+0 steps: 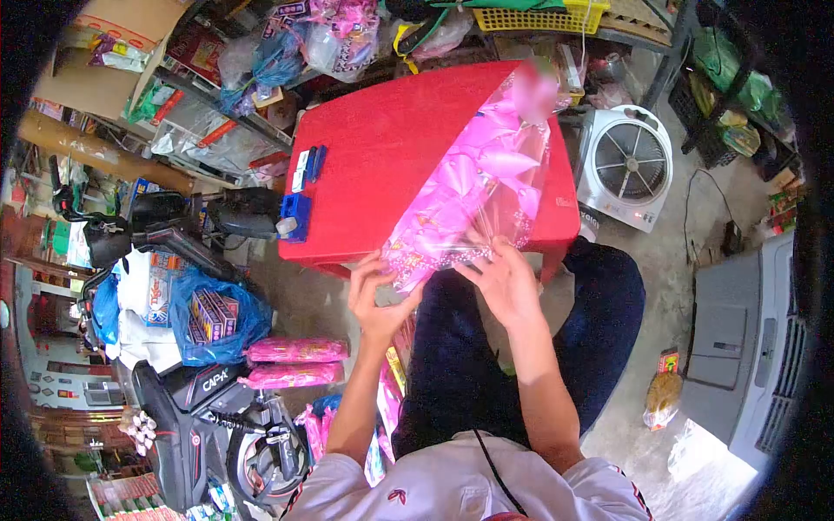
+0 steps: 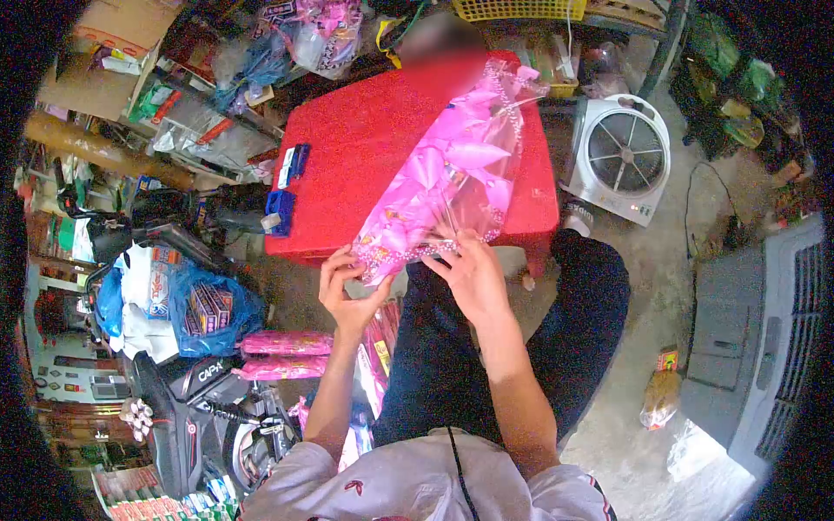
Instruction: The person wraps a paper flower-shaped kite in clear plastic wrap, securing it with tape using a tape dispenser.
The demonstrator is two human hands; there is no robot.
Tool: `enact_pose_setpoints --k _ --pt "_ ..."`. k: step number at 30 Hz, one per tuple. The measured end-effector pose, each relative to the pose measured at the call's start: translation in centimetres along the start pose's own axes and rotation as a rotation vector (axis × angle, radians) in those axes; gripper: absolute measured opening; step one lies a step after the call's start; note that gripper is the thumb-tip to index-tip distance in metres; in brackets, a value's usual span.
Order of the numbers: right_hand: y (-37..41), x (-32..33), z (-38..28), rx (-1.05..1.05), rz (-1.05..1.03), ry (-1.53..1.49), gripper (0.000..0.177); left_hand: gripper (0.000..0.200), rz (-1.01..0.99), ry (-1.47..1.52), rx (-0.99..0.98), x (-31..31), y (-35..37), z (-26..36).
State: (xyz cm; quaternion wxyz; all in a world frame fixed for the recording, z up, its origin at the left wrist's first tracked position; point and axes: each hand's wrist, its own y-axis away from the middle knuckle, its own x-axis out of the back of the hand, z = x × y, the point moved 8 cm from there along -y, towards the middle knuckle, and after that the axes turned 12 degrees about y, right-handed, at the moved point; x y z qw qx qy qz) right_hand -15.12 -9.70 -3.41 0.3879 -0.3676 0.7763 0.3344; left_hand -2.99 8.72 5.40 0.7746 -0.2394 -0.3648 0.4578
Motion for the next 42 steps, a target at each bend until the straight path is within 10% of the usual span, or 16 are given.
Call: enact_pose_setpoints --k 8,17,29,42 --pt "-0.1 0.6 0.4 -0.003 -0.025 0.004 0.009 0.056 -0.063 -0.061 -0.103 0.1 0.4 -0.3" --pt "-0.1 0.8 1.4 0.016 -0.082 -0.022 0.052 0.053 -0.079 -0.011 -0.043 0.0 -0.4 -0.1" --pt "0.4 -0.2 1.7 0.123 -0.067 -0.04 0.048 0.066 -0.037 0.135 0.24 -1.0 0.7 -2.8" --pt "1.1 -0.4 1.8 0.193 0.004 0.028 0.006 0.068 0.064 0.375 0.586 -0.3 1.2 -3.1"
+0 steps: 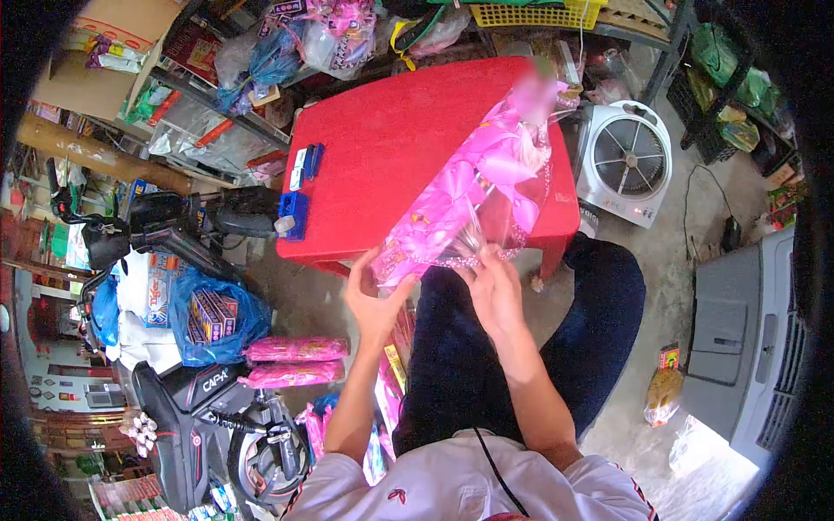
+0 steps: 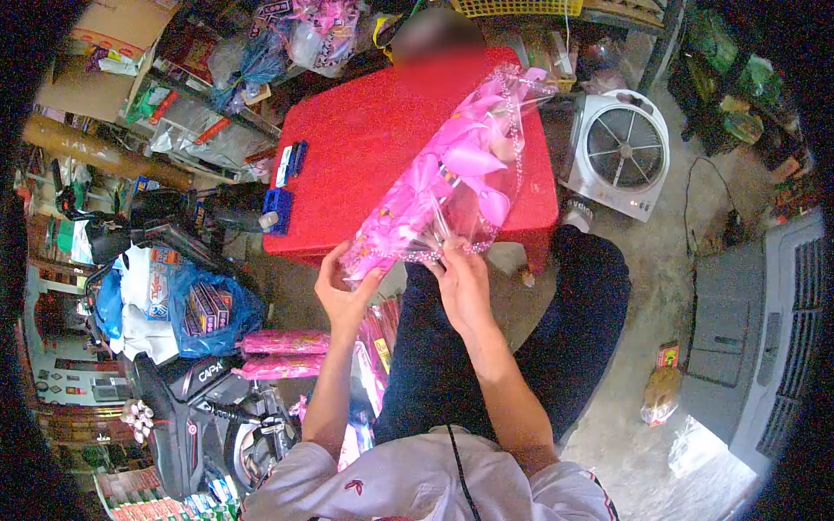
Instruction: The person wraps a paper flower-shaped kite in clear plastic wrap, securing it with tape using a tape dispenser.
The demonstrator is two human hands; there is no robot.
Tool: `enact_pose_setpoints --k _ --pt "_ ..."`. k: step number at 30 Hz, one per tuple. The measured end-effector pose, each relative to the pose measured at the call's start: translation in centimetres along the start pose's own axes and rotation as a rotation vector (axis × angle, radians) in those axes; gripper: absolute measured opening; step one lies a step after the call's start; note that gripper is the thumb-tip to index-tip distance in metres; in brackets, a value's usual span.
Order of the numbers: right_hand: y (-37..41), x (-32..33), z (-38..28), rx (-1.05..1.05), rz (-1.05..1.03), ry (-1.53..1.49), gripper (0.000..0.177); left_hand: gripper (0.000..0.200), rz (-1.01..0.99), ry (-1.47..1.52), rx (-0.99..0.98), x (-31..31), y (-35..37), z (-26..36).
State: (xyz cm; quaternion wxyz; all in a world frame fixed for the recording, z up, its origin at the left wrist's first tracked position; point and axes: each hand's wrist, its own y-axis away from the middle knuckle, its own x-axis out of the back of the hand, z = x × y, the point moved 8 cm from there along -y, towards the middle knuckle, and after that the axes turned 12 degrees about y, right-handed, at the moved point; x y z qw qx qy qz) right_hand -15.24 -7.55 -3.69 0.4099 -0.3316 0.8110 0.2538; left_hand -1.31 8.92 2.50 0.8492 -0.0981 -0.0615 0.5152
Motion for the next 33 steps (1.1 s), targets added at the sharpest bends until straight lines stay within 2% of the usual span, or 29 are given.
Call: enact_pose_setpoints --k 2,5,11,14,18,23,26,29,33 --pt "0.2 -0.4 -0.1 -0.02 0.05 -0.016 0.005 0.067 0.001 -0.01 0.018 0.2 0.2 0.0" --pt "0.1 -0.7 -0.2 0.009 0.002 -0.037 0.005 0.06 -0.025 0.024 0.112 0.0 0.5 0.5" --pt "-0.1 1.1 0.0 0.032 0.05 0.102 0.008 0.052 -0.054 0.048 0.195 -0.1 0.9 1.7" --pt "0.6 -0.9 -0.8 0.002 0.078 0.057 0.009 0.047 -0.044 0.102 0.217 -0.1 1.3 2.2" --pt "0.7 -1.1 -0.5 0.046 0.053 0.138 0.004 0.044 0.052 0.382 0.415 0.8 3.0 -0.3" --pt "1.3 -0.4 -1.2 0.096 0.148 0.299 0.013 0.047 0.086 0.655 0.675 -0.2 5.7 -1.6" --pt "2.0 -1.9 -1.8 0.024 0.195 0.227 0.012 0.067 0.032 0.583 0.776 -0.9 7.4 -2.8" --pt "1.9 -0.6 -1.8 0.027 0.238 0.405 0.013 0.069 -0.016 0.673 0.861 -2.6 9.0 -1.7" --pt "2.2 0.0 -1.8 -0.038 0.181 0.424 0.014 0.072 -0.062 0.734 0.896 -3.3 10.7 -1.0"
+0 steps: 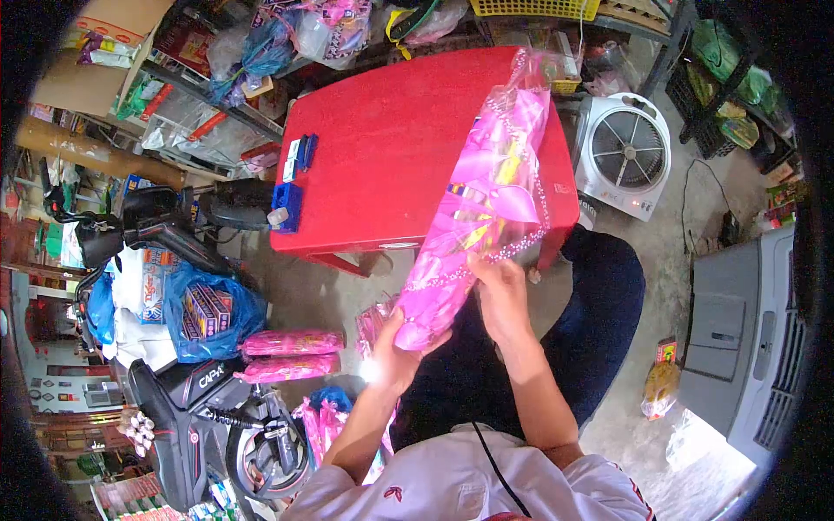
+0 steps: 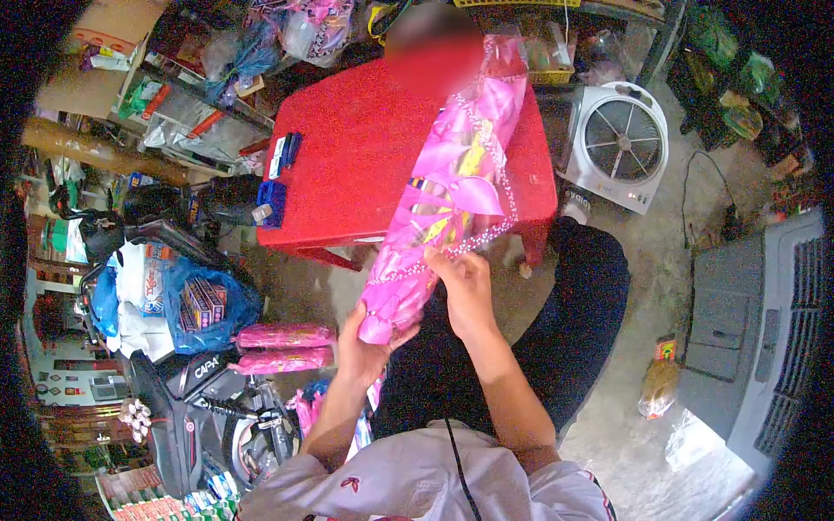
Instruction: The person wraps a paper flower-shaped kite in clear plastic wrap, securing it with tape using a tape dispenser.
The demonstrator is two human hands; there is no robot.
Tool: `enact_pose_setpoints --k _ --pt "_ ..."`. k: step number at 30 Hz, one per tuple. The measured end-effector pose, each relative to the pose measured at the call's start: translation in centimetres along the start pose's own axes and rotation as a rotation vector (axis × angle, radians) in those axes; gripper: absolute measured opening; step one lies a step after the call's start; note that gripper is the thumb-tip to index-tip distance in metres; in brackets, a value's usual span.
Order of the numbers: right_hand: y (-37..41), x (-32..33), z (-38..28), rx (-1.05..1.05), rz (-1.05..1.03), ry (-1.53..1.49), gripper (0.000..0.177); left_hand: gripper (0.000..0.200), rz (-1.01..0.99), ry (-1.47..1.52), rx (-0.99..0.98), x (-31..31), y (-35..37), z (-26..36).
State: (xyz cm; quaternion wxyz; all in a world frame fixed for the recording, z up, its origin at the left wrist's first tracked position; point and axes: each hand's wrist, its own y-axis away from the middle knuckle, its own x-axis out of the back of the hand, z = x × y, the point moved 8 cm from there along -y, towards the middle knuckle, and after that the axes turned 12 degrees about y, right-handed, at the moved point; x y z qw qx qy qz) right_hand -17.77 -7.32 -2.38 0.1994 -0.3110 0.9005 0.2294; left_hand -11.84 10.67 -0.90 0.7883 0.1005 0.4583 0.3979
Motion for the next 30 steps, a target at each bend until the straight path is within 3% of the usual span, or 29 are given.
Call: enact_pose_setpoints --k 5,8,10,13,17,21,24,25,30 --pt "1.1 -1.0 -0.5 -0.068 0.001 -0.15 0.012 0.074 -0.089 0.105 0.086 0.6 0.8 -2.2" --pt "1.5 -0.6 -0.7 -0.038 0.006 -0.077 0.01 0.071 -0.108 0.075 0.093 1.1 0.9 -2.7" --pt "1.5 0.5 -0.3 0.003 -0.004 0.032 0.009 0.074 -0.009 -0.032 0.035 3.2 0.6 -2.9" --pt "1.4 0.7 -1.4 0.022 -0.054 0.2 0.012 0.079 -0.135 -0.266 0.102 3.9 -0.6 -1.6" --pt "2.1 0.1 -2.5 0.211 -0.123 0.608 0.022 0.082 -0.219 -0.24 -0.015 0.9 -4.7 2.1" --pt "4.1 -1.7 -3.8 0.234 -0.161 0.826 0.025 0.082 -0.177 -0.273 -0.169 -2.7 -6.9 2.5" --pt "5.3 -2.7 -5.3 0.492 -0.093 0.931 0.02 0.073 -0.119 -0.165 -0.188 -3.2 -7.5 1.4" --pt "5.2 -2.7 -4.8 0.377 -0.171 0.918 0.019 0.071 -0.116 -0.13 -0.168 -3.2 -7.6 1.0" --pt "5.8 -3.1 -5.6 0.395 -0.197 0.937 0.017 0.059 -0.072 -0.059 -0.137 -3.2 -7.6 -0.3"
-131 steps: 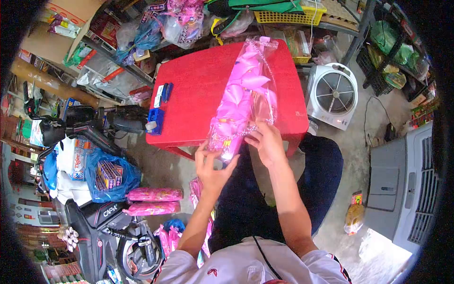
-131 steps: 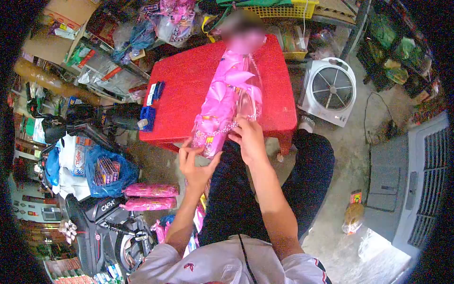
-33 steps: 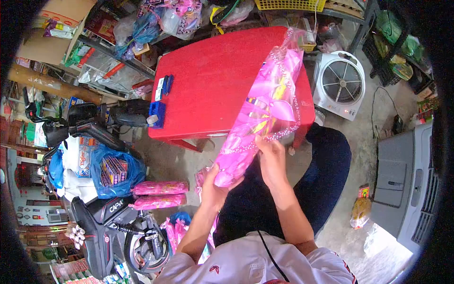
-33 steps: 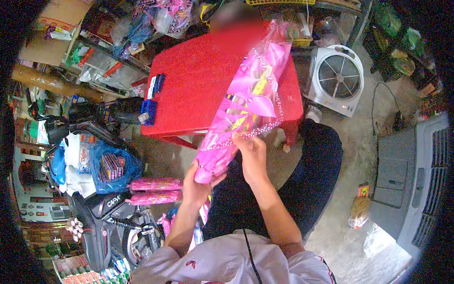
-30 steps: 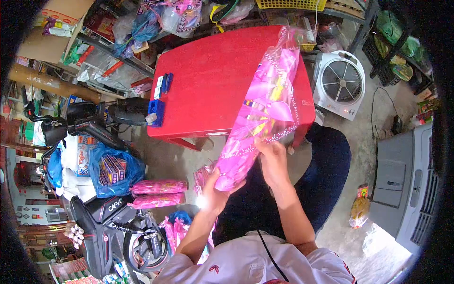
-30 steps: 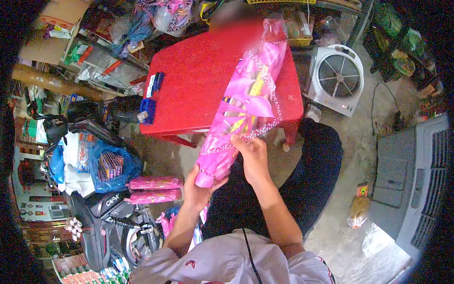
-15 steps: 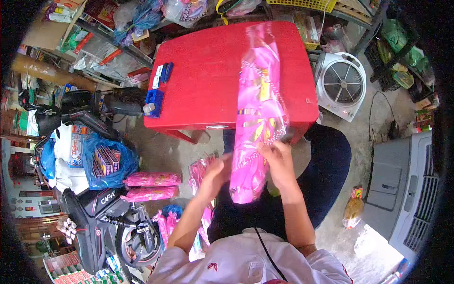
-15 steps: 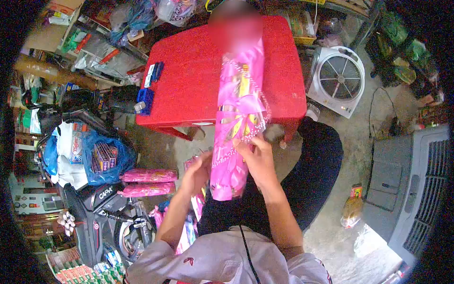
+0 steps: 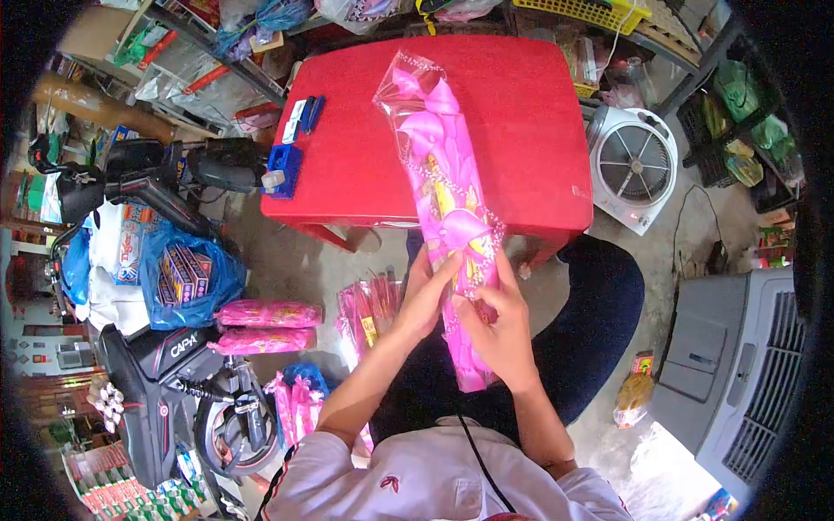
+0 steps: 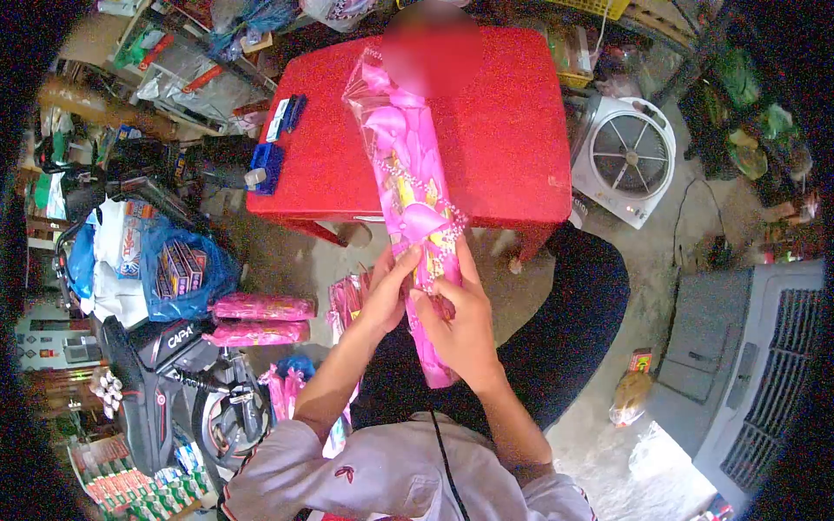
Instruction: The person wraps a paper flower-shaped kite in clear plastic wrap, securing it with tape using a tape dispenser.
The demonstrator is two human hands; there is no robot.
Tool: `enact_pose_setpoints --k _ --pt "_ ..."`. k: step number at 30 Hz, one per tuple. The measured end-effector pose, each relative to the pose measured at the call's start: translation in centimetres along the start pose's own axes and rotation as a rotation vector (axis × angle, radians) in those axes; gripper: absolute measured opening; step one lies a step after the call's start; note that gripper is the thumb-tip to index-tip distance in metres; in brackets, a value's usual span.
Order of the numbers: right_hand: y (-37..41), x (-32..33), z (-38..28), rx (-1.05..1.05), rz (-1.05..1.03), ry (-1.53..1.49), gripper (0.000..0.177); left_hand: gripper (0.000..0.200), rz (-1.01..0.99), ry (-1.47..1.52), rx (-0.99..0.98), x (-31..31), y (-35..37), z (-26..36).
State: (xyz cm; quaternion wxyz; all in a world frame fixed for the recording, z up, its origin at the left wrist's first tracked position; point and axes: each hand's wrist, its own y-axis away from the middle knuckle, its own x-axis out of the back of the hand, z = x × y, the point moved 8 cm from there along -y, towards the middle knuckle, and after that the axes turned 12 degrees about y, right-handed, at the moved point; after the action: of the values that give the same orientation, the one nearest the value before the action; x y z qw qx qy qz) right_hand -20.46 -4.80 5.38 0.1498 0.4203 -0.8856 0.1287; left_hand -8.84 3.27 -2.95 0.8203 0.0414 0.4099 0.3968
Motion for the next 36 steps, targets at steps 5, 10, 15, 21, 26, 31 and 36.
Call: enact_pose_setpoints --k 5,10,15,21,26,31,36 --pt "0.6 -0.4 0.4 0.033 -0.024 0.14 0.02 0.056 0.0 0.007 0.054 -0.3 0.3 -0.6" --pt "0.7 -0.6 0.4 0.024 0.0 0.124 0.021 0.054 0.011 -0.073 0.002 -0.5 0.5 -0.1" --pt "0.4 -0.2 -0.5 0.016 0.041 0.09 0.011 0.053 0.042 -0.054 0.064 -0.6 -0.1 -0.1" --pt "-0.3 0.0 2.0 -0.068 0.1 0.016 0.014 0.054 0.038 -0.044 0.031 0.1 -1.0 -0.1" --pt "-2.2 0.5 4.5 -0.189 0.127 -0.129 0.016 0.054 0.062 -0.111 0.014 0.2 -0.9 0.2" --pt "-3.9 1.5 5.4 -0.285 0.174 -0.099 0.022 0.053 0.051 -0.083 -0.005 0.0 -1.2 0.2" --pt "-5.7 1.0 5.8 -0.257 0.009 -0.016 0.027 0.059 0.024 -0.201 -0.06 -0.4 -1.0 1.0"
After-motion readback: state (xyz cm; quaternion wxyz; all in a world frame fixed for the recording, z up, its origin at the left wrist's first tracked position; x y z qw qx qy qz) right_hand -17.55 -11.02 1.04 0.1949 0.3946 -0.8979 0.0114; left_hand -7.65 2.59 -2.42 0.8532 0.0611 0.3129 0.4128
